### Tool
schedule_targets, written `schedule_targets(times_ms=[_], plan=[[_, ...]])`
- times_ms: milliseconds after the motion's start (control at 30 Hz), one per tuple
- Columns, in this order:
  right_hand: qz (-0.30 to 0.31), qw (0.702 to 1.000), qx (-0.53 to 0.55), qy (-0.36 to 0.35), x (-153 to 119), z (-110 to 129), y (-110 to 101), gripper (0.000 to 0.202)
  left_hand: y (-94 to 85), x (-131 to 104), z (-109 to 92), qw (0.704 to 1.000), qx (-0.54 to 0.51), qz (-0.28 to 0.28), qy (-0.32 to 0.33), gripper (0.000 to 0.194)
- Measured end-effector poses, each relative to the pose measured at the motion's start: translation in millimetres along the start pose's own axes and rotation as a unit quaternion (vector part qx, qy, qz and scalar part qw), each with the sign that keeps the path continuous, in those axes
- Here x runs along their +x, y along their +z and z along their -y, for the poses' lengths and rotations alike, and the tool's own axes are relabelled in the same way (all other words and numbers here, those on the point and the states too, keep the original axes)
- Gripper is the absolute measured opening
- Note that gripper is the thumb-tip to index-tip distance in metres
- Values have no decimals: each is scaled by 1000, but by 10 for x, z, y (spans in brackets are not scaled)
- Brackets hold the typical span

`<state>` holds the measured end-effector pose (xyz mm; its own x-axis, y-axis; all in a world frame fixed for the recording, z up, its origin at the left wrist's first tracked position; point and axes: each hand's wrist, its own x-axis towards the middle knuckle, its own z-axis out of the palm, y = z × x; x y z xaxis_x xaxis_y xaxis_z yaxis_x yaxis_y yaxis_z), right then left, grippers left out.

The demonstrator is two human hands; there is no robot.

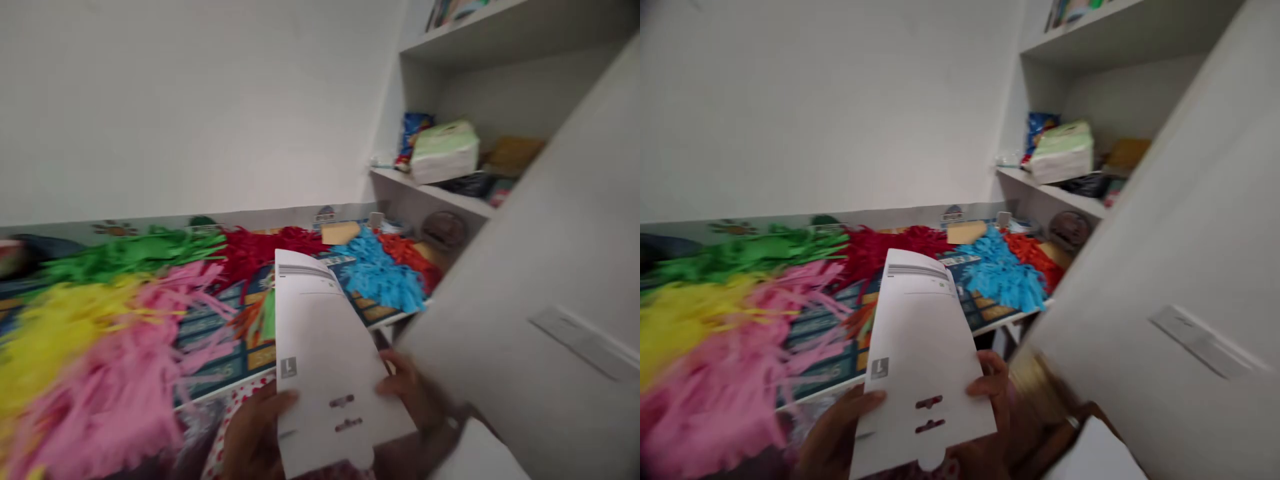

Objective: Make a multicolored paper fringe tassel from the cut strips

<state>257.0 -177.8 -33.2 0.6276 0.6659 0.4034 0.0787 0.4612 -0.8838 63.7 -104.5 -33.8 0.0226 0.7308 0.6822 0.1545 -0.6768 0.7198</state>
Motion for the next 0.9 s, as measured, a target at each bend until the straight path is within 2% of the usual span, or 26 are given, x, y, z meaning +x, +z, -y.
schedule_targets(times_ms=[100,133,233,300,367,533,633,733,900], plan=[[-9,997,78,27,-79,-254,533,48,-221,-93,313,994,78,1,82,40],[-12,993,98,60,-121,-322,660,51,-283,-133,418,990,107,-5,89,38],[-16,971,104,213,-247,-507,882,57,-381,-259,638,986,159,-40,41,26],[-13,953,98,288,-305,-600,940,60,-369,-324,689,985,163,-50,0,20],[-17,939,113,323,-329,-653,979,65,-318,-362,690,985,161,-55,-25,15],[-67,928,168,324,-295,-666,1119,80,-173,-390,661,982,147,-89,-79,12],[-68,930,194,306,-273,-660,1164,78,-147,-393,673,977,136,-120,-109,13],[-42,929,194,312,-261,-627,1151,70,-197,-382,702,978,140,-117,-97,11],[-42,910,235,339,-206,-506,1117,92,-324,-391,758,979,187,-62,-62,13]])
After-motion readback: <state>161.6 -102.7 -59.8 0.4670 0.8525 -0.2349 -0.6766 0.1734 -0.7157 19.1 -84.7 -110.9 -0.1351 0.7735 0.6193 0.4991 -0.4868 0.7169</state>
